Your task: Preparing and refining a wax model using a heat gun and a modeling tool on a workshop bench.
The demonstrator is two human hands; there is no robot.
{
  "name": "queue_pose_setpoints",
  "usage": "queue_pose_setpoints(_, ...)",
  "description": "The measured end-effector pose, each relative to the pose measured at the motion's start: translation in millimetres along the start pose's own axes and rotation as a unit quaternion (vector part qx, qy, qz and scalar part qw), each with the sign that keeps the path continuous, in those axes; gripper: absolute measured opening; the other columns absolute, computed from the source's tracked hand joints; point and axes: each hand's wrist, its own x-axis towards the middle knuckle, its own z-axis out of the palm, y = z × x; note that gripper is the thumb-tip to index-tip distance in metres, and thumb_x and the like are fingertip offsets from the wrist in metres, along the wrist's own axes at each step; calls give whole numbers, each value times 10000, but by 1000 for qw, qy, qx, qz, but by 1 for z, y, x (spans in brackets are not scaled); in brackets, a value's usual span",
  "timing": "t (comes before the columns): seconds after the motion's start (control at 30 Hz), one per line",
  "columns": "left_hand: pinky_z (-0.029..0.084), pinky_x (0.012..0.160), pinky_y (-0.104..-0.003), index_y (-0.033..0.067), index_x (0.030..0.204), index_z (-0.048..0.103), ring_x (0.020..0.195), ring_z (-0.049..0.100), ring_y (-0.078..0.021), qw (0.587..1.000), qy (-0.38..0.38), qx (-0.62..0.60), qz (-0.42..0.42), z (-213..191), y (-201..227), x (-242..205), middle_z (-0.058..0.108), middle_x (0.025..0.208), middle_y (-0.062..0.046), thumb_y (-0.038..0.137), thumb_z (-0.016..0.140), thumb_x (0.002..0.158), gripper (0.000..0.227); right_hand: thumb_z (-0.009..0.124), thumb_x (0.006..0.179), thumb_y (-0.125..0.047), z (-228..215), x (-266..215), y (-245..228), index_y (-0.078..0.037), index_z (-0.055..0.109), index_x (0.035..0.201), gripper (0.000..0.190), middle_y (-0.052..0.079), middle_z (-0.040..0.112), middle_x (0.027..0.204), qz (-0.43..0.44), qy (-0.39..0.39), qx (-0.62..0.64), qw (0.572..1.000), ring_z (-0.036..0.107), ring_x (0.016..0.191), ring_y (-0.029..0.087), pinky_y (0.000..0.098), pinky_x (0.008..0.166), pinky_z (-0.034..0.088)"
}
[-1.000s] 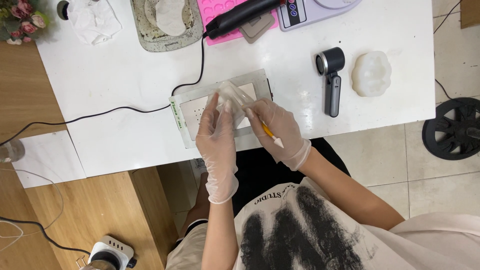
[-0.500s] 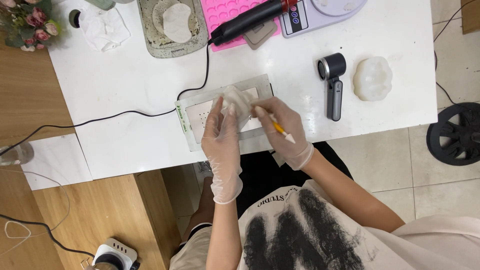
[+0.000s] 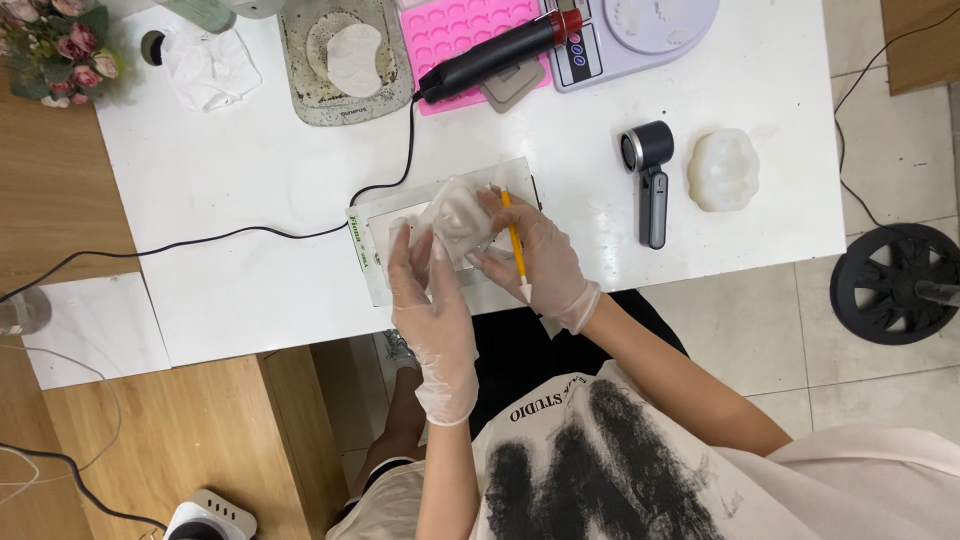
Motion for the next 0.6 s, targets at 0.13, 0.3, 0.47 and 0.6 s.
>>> queue_pose_setpoints(0.13,453,1154,-399,2,1586,308,1394,527,-283,995,9,-36,87,4,-17,-12,513,1517,-187,134,510,1073,567,726,912,-187,7,-4,7,-92,447,1159,385,181,564,1519,12,1,50,999,611,1349,333,390,1077,522)
queue_pose_setpoints(0.3,252,1246,-490,8,1615,167,1517,401,-305,992,7,-30,121,13,0,-15,402,1611,-188,163,583,1030,735,719,946,-166,-1,-3,14,-89,441,1140,348,192,549,1552,-10,-13,42,999,415,1527,378,422,1212,389)
queue_pose_setpoints(0.47,-42,1292,-587,45,1624,153,1572,328,-323,965,12,181,188,16,-49,-8,383,1647,-198,285,695,981,875,716,953,-175,2,0,16,-87,435,1129,344,201,502,1558,-47,-23,-7,999,283,1559,416,422,1214,356)
queue_pose_setpoints(0.6,-56,1217,-682,8,1621,82,1598,145,-392,953,-26,224,204,25,-58,-9,291,1679,-219,422,718,916,1036,733,930,-114,12,-4,21,-81,410,1104,368,195,460,1608,-9,-15,60,998,188,1595,384,428,1269,233)
